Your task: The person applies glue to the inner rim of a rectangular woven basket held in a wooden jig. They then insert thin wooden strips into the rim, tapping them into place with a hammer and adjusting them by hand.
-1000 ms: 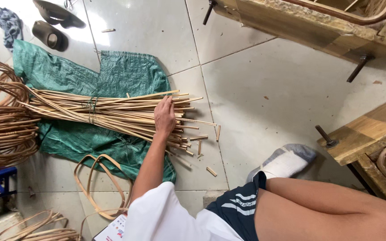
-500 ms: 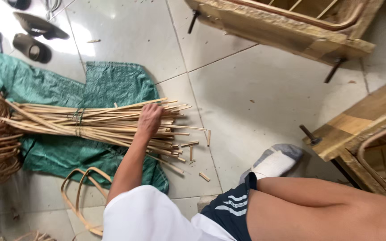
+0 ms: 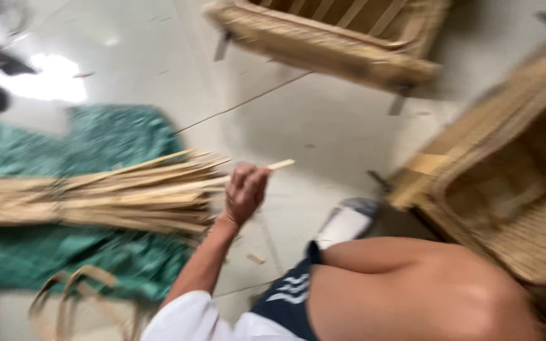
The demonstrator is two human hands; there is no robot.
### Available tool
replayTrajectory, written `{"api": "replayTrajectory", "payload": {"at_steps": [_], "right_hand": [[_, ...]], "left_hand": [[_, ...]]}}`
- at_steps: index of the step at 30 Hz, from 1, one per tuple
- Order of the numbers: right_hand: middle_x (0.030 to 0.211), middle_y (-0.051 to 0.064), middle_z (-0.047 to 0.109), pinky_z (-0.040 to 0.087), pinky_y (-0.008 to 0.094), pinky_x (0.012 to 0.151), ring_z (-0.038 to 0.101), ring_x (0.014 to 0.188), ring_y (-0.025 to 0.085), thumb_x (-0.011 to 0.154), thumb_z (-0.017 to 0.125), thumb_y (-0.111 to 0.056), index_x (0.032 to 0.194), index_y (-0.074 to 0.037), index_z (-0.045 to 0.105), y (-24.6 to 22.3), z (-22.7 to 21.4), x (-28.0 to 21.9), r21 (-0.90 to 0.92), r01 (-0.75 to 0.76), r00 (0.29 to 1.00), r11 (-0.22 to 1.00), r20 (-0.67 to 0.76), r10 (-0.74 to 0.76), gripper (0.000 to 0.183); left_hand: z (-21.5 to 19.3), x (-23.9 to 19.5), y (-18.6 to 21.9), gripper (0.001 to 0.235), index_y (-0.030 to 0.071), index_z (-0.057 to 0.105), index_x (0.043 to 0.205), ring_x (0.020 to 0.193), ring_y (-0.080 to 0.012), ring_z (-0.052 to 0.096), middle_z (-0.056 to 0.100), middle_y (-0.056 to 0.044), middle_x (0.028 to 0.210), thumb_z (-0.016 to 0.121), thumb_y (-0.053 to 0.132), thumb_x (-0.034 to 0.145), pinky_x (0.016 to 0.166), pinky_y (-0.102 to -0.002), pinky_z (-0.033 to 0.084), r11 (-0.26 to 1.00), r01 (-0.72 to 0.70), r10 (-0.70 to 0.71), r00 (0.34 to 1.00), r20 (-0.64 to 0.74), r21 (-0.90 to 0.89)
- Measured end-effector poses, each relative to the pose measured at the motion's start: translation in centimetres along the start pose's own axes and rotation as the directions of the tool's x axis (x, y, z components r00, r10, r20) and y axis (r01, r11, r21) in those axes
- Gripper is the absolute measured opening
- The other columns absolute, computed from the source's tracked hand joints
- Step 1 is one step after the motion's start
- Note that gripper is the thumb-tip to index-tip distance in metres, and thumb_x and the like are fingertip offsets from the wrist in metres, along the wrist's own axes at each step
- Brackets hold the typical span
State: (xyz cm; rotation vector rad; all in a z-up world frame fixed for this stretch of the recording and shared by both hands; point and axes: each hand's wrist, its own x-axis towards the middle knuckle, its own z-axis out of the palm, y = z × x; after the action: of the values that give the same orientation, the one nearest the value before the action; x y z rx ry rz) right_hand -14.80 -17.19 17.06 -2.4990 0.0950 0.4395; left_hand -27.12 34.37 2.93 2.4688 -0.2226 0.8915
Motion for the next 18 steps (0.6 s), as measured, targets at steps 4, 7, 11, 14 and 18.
{"api": "replayTrajectory", "payload": {"at_steps": [4,7,11,14,18], "right_hand": [[0.119,0.008,0.073,0.058,0.03,0.089,0.069,0.101,0.014,0.097,0.062,-0.014,0.148,-0.008,0.05,-4.7,-1.2,-0.6,0.292,-0.058,0.903,0.955,0.424,-0.074,0.053],[0.12,0.008,0.073,0.058,0.029,0.089,0.069,0.102,0.013,0.097,0.061,-0.013,0.15,-0.009,0.049,-7.3,2.5,0.1,0.627,-0.167,0.868,0.761,0.459,-0.188,0.055],[0.112,0.01,0.073,0.062,0.032,0.087,0.07,0.1,0.014,0.11,0.059,-0.017,0.129,0.003,0.067,-8.3,4.6,1.7,0.848,0.122,0.959,0.516,0.034,-0.282,0.029],[0.104,0.012,0.075,0.066,0.036,0.08,0.074,0.09,0.019,0.109,0.055,-0.016,0.116,-0.002,0.067,-6.6,0.7,2.5,0.872,0.182,0.981,0.455,-0.132,-0.139,0.02],[0.098,0.016,0.074,0.068,0.038,0.085,0.077,0.093,0.025,0.109,0.056,-0.01,0.116,-0.004,0.064,-2.2,-8.1,3.2,0.623,0.522,0.814,0.583,-0.569,-0.121,0.012]], "left_hand": [[6.7,7.5,11.2,0.037,0.005,0.062,0.119,0.086,-0.0263,0.062,0.06,-0.01,0.101,0.083,-0.002,0.09,0.071,-0.039,0.055,0.953,-0.071,0.038,0.992,-0.119,-0.295],[10.0,12.3,17.8,0.043,0.003,0.058,0.124,0.095,-0.0285,0.065,0.062,-0.01,0.112,0.085,-0.003,0.091,0.082,-0.041,0.057,0.84,-0.136,0.087,0.989,-0.118,-0.524],[12.2,14.5,21.5,0.047,0.002,0.06,0.126,0.113,-0.036,0.065,0.063,-0.016,0.127,0.083,-0.004,0.087,0.096,-0.045,0.056,0.801,-0.156,0.135,0.988,-0.078,-0.578],[10.0,11.6,19.3,0.046,0.01,0.065,0.12,0.117,-0.0327,0.064,0.067,-0.012,0.124,0.08,-0.006,0.079,0.101,-0.042,0.053,0.848,-0.127,0.125,0.991,-0.039,-0.514],[7.7,4.9,15.6,0.027,0.005,0.075,0.115,0.107,-0.0317,0.071,0.078,-0.012,0.111,0.066,0.017,0.093,0.099,-0.043,0.053,0.026,0.777,-0.547,0.537,0.642,-0.629]]}}
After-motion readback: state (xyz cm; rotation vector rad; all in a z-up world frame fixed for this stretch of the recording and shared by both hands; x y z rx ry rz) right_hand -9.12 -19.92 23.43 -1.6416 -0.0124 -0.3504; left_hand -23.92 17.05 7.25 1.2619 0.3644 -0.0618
